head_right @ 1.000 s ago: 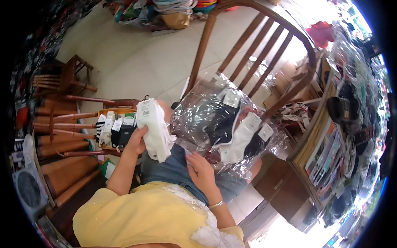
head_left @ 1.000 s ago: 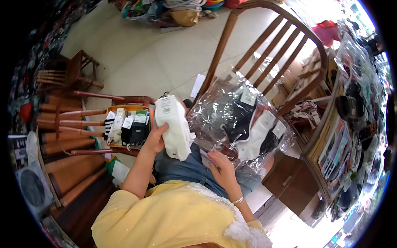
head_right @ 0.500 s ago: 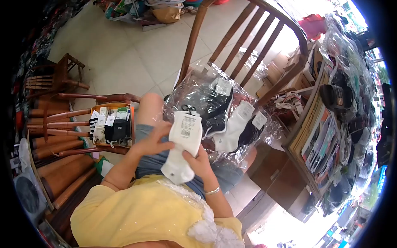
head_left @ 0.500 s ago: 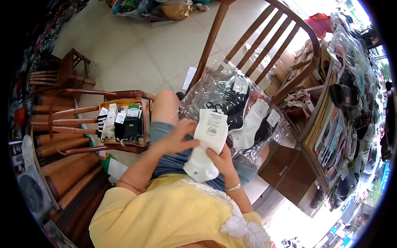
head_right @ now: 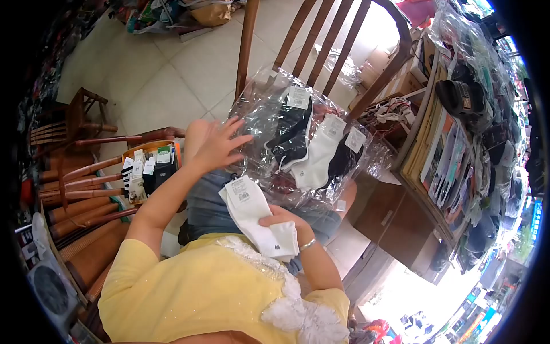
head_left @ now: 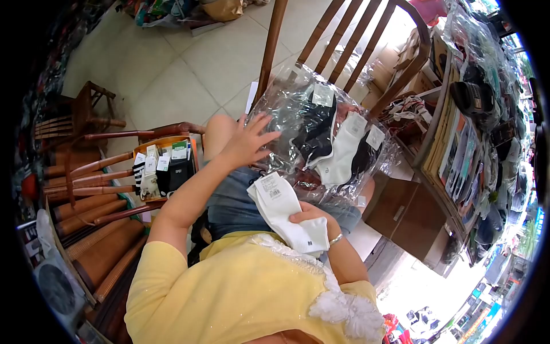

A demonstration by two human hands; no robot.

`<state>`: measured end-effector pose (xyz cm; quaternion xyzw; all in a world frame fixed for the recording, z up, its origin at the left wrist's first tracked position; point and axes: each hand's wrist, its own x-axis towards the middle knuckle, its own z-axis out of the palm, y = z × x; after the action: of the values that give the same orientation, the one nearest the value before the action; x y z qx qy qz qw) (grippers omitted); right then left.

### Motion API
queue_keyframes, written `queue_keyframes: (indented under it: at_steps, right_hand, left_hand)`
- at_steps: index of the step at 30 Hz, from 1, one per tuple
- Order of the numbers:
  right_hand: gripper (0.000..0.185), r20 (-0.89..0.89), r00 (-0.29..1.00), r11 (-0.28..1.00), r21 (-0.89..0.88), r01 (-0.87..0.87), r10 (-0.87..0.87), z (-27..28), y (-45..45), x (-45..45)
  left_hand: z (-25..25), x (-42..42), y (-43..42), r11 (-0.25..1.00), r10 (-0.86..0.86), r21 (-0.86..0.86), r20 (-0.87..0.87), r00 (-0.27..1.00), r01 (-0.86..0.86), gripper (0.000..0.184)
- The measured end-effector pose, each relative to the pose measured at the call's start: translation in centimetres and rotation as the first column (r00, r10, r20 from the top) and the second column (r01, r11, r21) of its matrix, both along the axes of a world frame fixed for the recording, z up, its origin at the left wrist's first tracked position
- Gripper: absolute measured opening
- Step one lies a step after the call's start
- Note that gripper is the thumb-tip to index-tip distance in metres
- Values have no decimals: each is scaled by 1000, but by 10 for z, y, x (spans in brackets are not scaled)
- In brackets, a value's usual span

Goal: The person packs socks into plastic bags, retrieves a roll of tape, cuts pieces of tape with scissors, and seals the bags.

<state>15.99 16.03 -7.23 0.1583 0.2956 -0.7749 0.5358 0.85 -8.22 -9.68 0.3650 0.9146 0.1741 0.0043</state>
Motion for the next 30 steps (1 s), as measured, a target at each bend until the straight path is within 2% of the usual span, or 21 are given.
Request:
queue_keyframes:
  at_steps: [1,3,5,7,8,9,11,14,19,20,23,25,27,28,29,30]
  right_hand:
    - [58,-2,1000,1000,-4,-2,2,-3,-1,0]
    - [58,60,998,999,-10,37,-36,-5,-5,-2]
    - [57,69,995,997,-1,78,-77,0,-7,-1]
    - [57,85,989,993,6,121,-121,-1,-8,1]
    - [56,72,986,988,18,153,-154,-4,-7,2]
    - [56,58,981,982,33,185,-187,-7,-5,3]
    - [54,51,977,977,69,201,-205,-9,-4,3]
    - [53,2,963,960,86,267,-269,-15,-7,-2]
    - [52,-265,776,784,104,613,-572,-47,-28,-51]
    - [52,-269,775,783,100,613,-572,-46,-33,-65]
    - [47,-297,617,658,-56,751,-729,-37,-49,-108]
    - [48,-442,575,689,-151,709,-689,-36,-53,-135]
    - [52,-485,643,740,-11,673,-592,-60,-54,-165]
    - [59,-445,642,706,30,707,-625,-69,-55,-170]
    - [59,-448,643,711,23,703,-621,-80,-57,-175]
    - [64,-557,604,668,113,735,-570,-94,-60,-176]
  left_hand:
    - [1,1,2,1000,2,-4,-2,1000,-2,68]
    - [0,2,4,987,-48,-153,-44,998,41,63]
    - [-13,0,3,989,-42,-142,-90,995,29,59]
    - [-27,-3,2,1000,4,-19,-135,991,-7,56]
    - [-24,-4,4,997,31,71,-111,993,-24,45]
    - [-22,-5,5,997,37,70,-112,993,-30,45]
    - [-16,-5,8,981,88,181,-54,995,-77,38]
    - [16,0,18,973,99,214,-58,993,-84,33]
    - [53,15,32,981,50,192,-88,995,-32,35]
    - [54,17,34,980,45,195,-80,996,-29,35]
    - [65,24,36,985,30,169,-71,997,-17,37]
    - [71,28,36,976,53,214,-101,993,-30,38]
    - [70,30,32,976,46,217,-88,995,-26,43]
    - [64,30,30,977,70,203,-58,996,-56,43]
    - [56,28,27,978,96,189,-29,995,-89,43]
    - [46,25,20,978,103,187,-34,994,-95,43]
